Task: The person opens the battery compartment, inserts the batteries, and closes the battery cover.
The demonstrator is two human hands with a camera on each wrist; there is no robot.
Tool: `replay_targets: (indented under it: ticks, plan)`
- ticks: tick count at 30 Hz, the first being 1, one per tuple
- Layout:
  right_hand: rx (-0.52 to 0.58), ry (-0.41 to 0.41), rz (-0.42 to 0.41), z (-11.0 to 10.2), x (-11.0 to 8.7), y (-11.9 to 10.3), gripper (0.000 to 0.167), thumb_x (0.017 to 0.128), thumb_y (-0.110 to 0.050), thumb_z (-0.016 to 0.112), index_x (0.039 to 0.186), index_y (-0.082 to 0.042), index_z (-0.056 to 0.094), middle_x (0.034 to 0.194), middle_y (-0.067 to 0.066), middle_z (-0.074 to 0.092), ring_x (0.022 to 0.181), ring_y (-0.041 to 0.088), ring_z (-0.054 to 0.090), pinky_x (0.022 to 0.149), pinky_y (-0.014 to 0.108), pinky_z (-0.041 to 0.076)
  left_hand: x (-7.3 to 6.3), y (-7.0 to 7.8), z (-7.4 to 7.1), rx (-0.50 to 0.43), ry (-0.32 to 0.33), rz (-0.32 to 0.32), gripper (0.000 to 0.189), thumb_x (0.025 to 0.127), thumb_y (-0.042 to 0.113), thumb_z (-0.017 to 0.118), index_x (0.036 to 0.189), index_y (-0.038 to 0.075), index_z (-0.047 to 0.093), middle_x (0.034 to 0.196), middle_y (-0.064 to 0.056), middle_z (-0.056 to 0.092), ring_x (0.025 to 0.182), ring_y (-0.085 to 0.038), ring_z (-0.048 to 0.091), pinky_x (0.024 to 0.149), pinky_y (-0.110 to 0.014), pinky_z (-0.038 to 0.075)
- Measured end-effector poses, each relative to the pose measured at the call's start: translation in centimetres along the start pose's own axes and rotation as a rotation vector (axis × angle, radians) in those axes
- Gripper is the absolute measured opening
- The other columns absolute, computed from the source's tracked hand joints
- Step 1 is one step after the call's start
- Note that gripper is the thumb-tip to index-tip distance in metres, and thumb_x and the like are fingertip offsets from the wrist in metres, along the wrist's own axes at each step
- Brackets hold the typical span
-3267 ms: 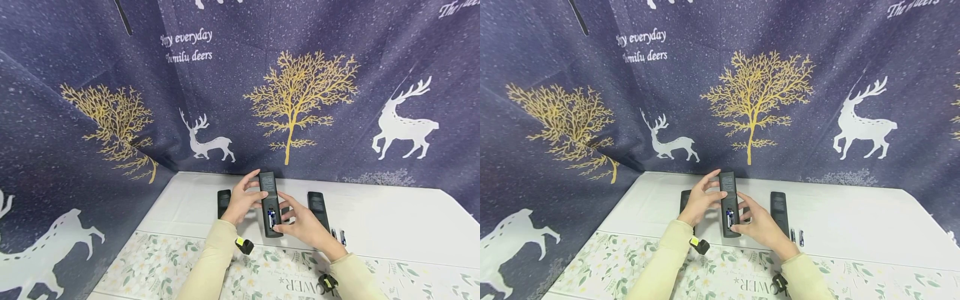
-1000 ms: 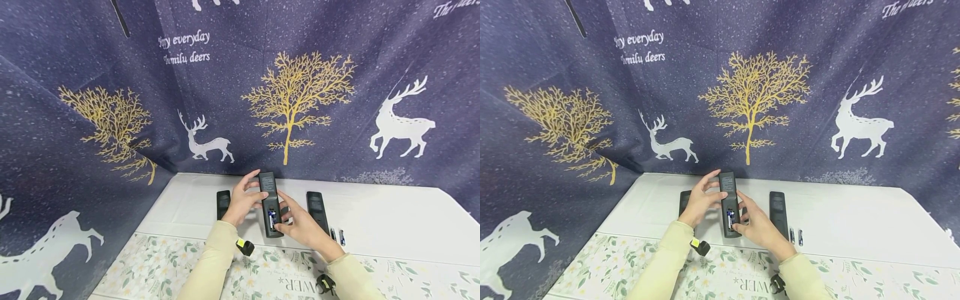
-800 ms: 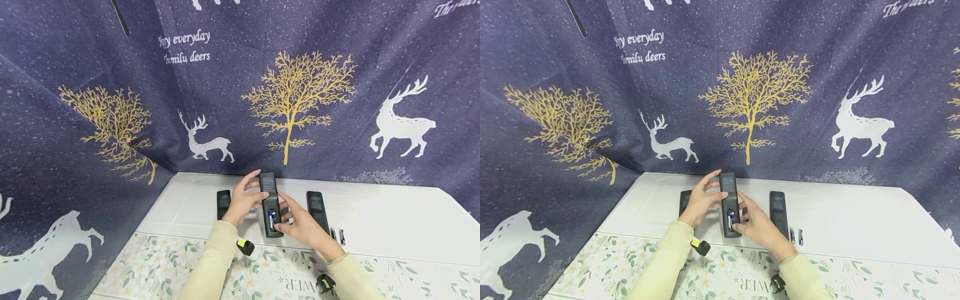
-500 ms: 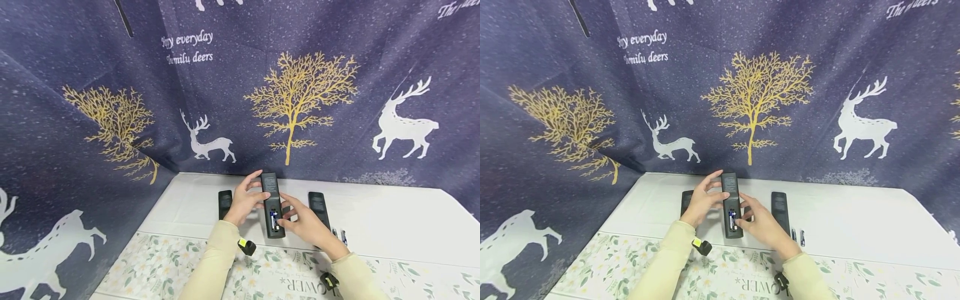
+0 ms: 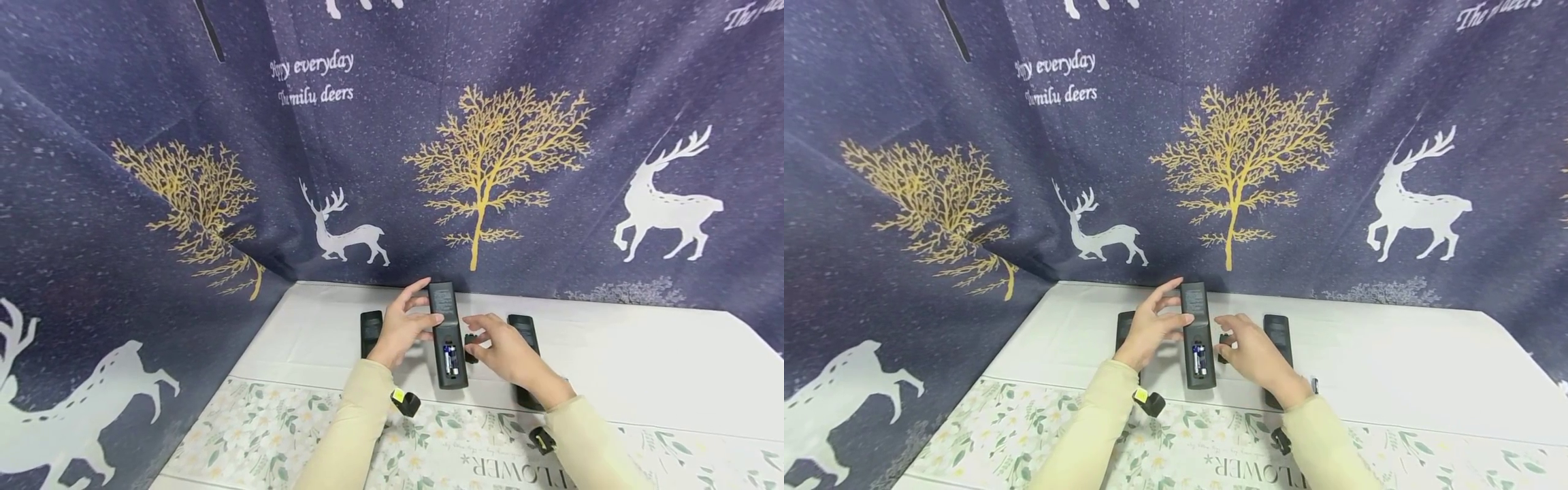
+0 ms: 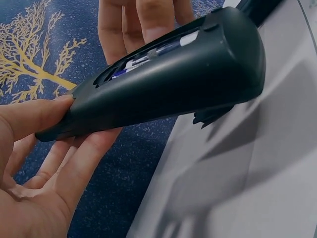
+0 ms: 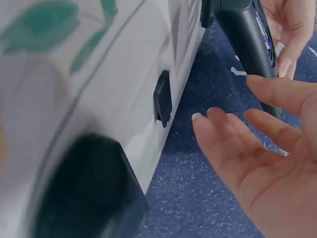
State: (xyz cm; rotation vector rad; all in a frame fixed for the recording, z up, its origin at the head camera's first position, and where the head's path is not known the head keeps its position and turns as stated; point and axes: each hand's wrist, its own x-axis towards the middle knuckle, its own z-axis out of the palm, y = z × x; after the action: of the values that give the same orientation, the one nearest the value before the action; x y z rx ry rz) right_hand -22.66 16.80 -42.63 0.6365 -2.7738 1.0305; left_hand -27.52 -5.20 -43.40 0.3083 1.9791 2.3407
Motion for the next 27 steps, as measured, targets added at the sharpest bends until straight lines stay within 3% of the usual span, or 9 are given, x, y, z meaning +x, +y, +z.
replay_targets:
  ticks: [7, 11, 20, 27]
  plan:
    - [-0.226, -0.057, -0.03, -0.4, 1.0, -0.2, 0.044, 0.092, -0.001, 0.08, 0.133, 0.005, 0.066, 0.116, 0.019, 0.066, 0.102, 0.037, 0.07, 0.087, 0.05, 0.06, 0.0, 0.3, -0.1, 0.005, 0.008, 0.006, 0.077, 0.088, -0.009, 0.081, 0.153, 0.025, 0.06, 0.129, -0.015, 0.061, 0.091, -0.022, 0.075, 0.068, -0.04, 0.066]
    - [-0.312, -0.129, 0.015, -0.4, 1.8, -0.2, 0.044, 0.09, 0.002, 0.081, 0.131, 0.004, 0.068, 0.115, 0.019, 0.066, 0.102, 0.037, 0.069, 0.087, 0.051, 0.06, -0.1, 0.4, -0.1, 0.003, 0.011, 0.004, 0.077, 0.087, -0.01, 0.081, 0.152, 0.025, 0.06, 0.128, -0.015, 0.061, 0.09, -0.022, 0.075, 0.068, -0.039, 0.066]
    - [-0.318, -0.25, 0.171, 0.1, 3.2, 0.1, 0.058, 0.086, -0.01, 0.089, 0.136, 0.007, 0.064, 0.123, 0.024, 0.065, 0.108, 0.036, 0.067, 0.097, 0.053, 0.056, -0.2, 0.5, 0.0, 0.001, 0.004, 0.008, 0.078, 0.088, -0.01, 0.08, 0.155, 0.021, 0.057, 0.129, -0.016, 0.061, 0.09, -0.021, 0.075, 0.068, -0.039, 0.066]
    - [-0.299, -0.277, 0.191, 0.1, 3.5, 1.0, 0.063, 0.083, -0.014, 0.092, 0.135, 0.007, 0.064, 0.116, 0.019, 0.065, 0.098, 0.028, 0.064, 0.095, 0.051, 0.056, 0.0, 0.4, 0.0, -0.005, 0.009, 0.01, 0.079, 0.087, -0.012, 0.08, 0.155, 0.022, 0.058, 0.131, -0.019, 0.06, 0.089, -0.02, 0.075, 0.068, -0.038, 0.066]
